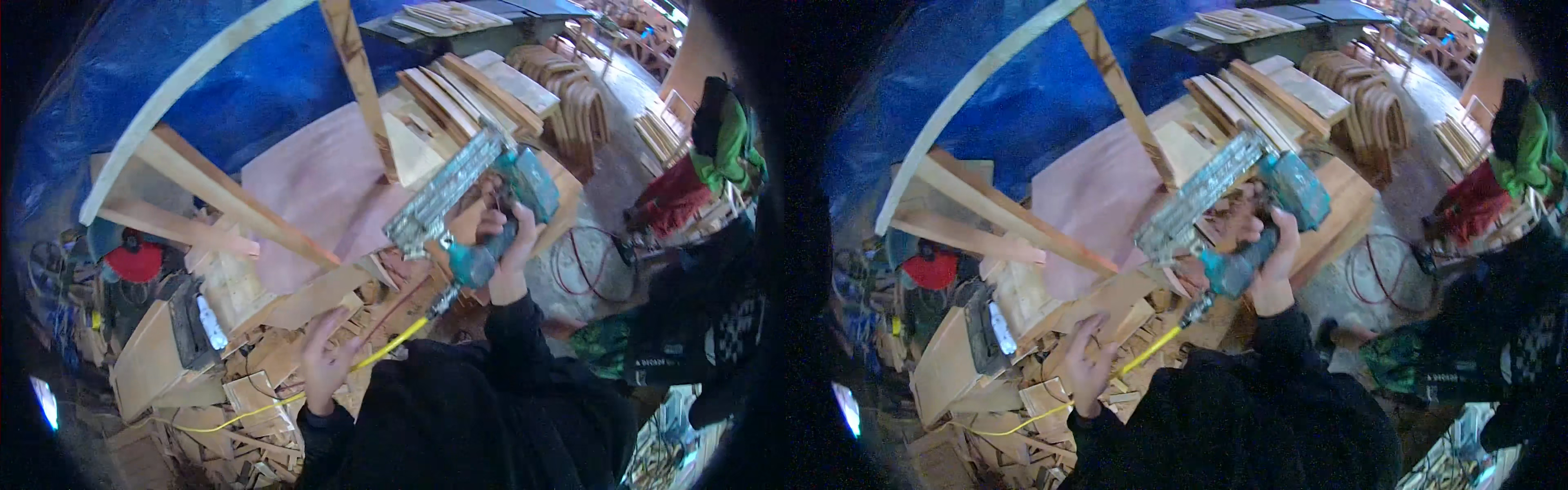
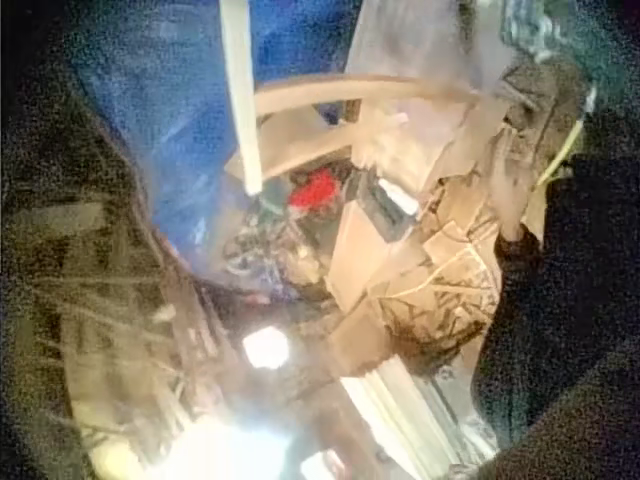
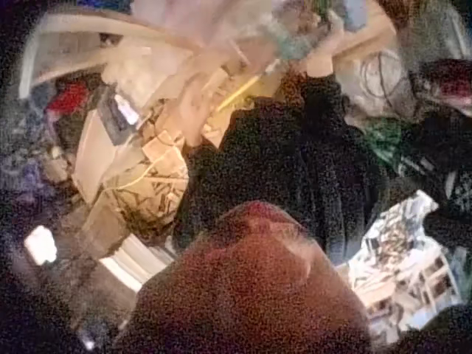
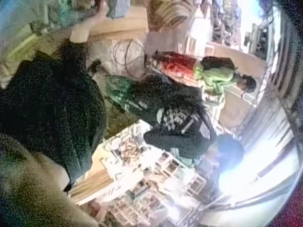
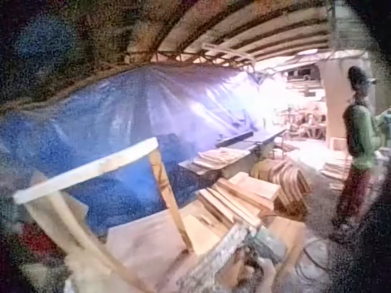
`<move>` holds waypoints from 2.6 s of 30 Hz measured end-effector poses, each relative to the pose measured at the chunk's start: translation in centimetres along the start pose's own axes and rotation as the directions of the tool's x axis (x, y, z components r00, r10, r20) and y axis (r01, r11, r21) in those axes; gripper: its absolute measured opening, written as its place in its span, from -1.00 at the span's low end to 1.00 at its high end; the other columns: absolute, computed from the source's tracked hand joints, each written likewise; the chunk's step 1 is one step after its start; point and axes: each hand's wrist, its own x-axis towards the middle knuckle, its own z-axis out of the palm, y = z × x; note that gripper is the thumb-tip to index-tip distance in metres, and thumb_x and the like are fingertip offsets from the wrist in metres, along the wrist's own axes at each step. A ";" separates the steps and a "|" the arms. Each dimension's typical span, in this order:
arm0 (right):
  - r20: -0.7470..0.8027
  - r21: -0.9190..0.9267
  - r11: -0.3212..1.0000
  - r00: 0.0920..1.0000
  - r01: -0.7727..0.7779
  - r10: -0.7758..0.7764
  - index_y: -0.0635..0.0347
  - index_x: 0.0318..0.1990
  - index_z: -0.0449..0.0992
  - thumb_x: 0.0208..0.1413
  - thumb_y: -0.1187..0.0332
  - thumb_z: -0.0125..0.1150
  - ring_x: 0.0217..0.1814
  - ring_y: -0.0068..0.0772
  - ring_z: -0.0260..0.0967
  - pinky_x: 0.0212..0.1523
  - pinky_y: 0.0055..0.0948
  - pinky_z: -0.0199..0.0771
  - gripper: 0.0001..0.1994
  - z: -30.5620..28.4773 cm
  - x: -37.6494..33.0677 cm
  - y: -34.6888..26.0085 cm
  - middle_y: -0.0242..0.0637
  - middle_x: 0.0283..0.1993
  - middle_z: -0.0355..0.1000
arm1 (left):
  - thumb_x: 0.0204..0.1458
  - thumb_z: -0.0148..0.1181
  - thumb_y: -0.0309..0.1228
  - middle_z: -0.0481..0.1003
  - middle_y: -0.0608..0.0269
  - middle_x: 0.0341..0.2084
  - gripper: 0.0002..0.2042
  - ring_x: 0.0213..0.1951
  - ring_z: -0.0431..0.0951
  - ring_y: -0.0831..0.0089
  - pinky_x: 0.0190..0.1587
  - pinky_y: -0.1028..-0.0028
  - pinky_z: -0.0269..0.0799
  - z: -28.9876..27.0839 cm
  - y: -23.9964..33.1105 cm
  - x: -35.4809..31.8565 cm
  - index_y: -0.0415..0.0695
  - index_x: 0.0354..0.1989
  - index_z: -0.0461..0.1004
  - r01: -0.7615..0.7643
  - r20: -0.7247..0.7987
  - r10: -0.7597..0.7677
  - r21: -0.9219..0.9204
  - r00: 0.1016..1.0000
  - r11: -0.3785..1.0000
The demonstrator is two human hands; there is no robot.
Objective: The person assembles a wooden chair by fastening components to the frame using a pneumatic nail gun. The person then reloads the nail gun with nails, applies glue from a bottle onto wooden parts, and fits the pieces together by hand.
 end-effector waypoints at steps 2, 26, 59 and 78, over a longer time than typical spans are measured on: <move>0.010 -0.130 0.991 0.999 0.037 -0.036 0.30 -0.12 0.36 0.00 0.36 0.04 -0.48 -0.60 0.23 -0.52 -0.66 0.32 -0.71 0.3 -1.1 0.9 -0.25 -0.23 0.39 | -0.29 0.39 -0.39 0.31 -0.09 0.04 -0.36 0.07 0.33 0.08 0.09 0.26 0.24 1.5 1.6 1.8 -0.25 0.06 0.32 -0.157 -0.083 0.177 0.202 0.981 0.967; -0.097 -0.285 0.958 0.993 0.038 -0.068 0.32 0.10 0.19 -0.09 0.33 0.08 -0.57 -0.59 0.16 -0.58 -0.62 0.27 -0.45 -1.0 -5.6 0.2 -0.21 -0.06 0.27 | -0.45 0.53 -0.31 0.31 0.12 -0.06 -0.58 -0.05 0.36 0.13 -0.05 0.28 0.34 7.6 1.0 2.0 -0.09 -0.52 0.33 -0.374 -0.209 0.460 0.348 0.863 0.860; -0.491 -0.383 0.450 0.590 -0.807 0.641 0.15 -0.27 0.42 0.03 0.39 0.14 -0.44 -0.45 0.36 -0.41 -0.42 0.42 -0.88 -4.7 -7.9 29.7 -0.38 -0.44 0.37 | -0.11 0.22 -0.63 0.42 0.03 -0.22 -0.79 -0.21 0.49 0.14 -0.27 0.39 0.46 -5.9 -11.8 -22.3 -0.16 -0.27 0.43 0.508 -0.582 -0.271 0.292 0.767 0.810; 0.083 -0.825 0.561 0.969 -0.063 0.231 0.18 -0.13 0.43 0.10 0.26 0.06 -0.23 -0.41 0.35 -0.20 -0.32 0.38 -0.75 -12.9 1.4 34.3 -0.27 -0.26 0.42 | -0.04 0.09 -0.54 0.42 0.01 -0.26 -0.84 -0.12 0.41 0.14 -0.06 0.31 0.34 -15.5 -34.7 0.9 -0.24 -0.26 0.40 0.313 -0.238 -0.352 -0.188 0.905 0.931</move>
